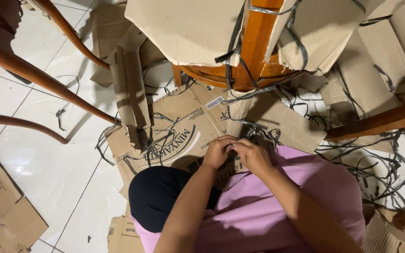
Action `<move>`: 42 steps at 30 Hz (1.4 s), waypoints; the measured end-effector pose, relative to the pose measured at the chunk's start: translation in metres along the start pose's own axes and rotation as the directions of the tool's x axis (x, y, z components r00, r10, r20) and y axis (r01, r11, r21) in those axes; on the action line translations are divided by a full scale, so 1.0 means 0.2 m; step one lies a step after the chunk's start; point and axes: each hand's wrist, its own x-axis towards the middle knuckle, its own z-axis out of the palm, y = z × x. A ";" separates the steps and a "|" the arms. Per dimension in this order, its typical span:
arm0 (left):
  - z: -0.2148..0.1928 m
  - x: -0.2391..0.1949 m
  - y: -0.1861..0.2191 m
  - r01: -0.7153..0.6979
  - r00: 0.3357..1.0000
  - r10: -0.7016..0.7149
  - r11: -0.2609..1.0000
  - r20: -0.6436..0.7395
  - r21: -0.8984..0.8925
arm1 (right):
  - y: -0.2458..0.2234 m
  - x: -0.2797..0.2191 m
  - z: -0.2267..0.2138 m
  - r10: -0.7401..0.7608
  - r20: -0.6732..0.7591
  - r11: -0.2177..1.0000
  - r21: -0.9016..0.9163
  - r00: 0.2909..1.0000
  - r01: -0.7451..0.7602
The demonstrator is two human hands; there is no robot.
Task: Wrapping wooden furniture legs with protective paper and securing them with black plastic straps.
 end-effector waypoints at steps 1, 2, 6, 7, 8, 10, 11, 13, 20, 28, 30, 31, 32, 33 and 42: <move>0.02 -0.02 0.01 0.000 1.000 0.000 1.000 0.002 0.000 | 0.00 0.00 0.01 0.001 0.000 1.000 0.000 1.000 -0.001; 0.03 -0.04 0.01 0.038 0.997 -0.039 0.999 -0.067 -0.010 | 0.00 0.00 0.01 -0.006 -0.038 1.000 0.008 0.999 0.006; 0.13 -0.12 0.08 0.183 0.936 -0.206 0.977 -0.285 -0.105 | 0.04 0.03 0.07 -0.049 -0.060 0.997 0.058 0.997 0.052; 0.14 -0.13 0.09 0.178 0.936 -0.200 0.979 -0.290 -0.102 | 0.06 0.04 0.11 -0.055 -0.064 0.997 0.057 0.996 0.059; 0.17 -0.14 0.10 0.220 0.916 -0.237 0.971 -0.325 -0.088 | 0.08 0.04 0.14 -0.063 -0.074 0.996 0.064 0.995 0.068; 0.16 -0.12 0.14 0.262 0.892 -0.272 0.962 -0.361 -0.078 | 0.13 0.05 0.17 -0.072 -0.085 0.995 0.069 0.994 0.078; 0.13 -0.09 0.17 0.266 0.896 -0.253 0.964 -0.366 -0.015 | 0.15 0.06 0.16 -0.094 -0.101 0.993 0.065 0.990 0.101; 0.10 -0.10 0.19 0.282 0.898 -0.245 0.958 -0.366 0.049 | 0.16 0.04 0.16 -0.110 -0.108 0.991 0.069 0.988 0.118; 0.05 -0.02 0.17 0.399 0.865 -0.350 0.914 -0.358 0.069 | 0.13 0.04 0.16 -0.176 -0.125 0.983 -0.067 0.976 0.169; 0.16 -0.04 -0.03 0.520 0.763 -0.497 0.852 -0.414 -0.065 | 0.18 0.05 0.24 0.110 0.041 0.993 0.043 0.993 -0.112; 0.29 -0.07 -0.38 0.808 0.552 -0.829 0.559 -0.089 -0.187 | 0.24 0.04 0.27 0.220 0.073 0.942 0.244 0.973 -0.232; 0.36 -0.06 -0.38 0.809 0.550 -0.830 0.557 -0.089 -0.189 | 0.27 0.06 0.29 0.219 0.075 0.942 0.243 0.973 -0.231; 0.43 -0.08 -0.37 0.753 0.494 -0.868 0.401 0.046 -0.521 | 0.29 0.05 0.32 0.267 0.103 0.906 0.313 0.958 -0.286; 0.50 -0.09 -0.37 0.616 0.470 -0.861 0.163 0.193 -0.771 | 0.32 0.05 0.35 0.312 0.135 0.861 0.378 0.940 -0.340; 0.45 -0.05 -0.19 0.222 0.296 -0.946 0.204 -0.134 -0.953 | 0.10 0.09 0.18 0.209 0.030 0.968 0.137 0.977 -0.211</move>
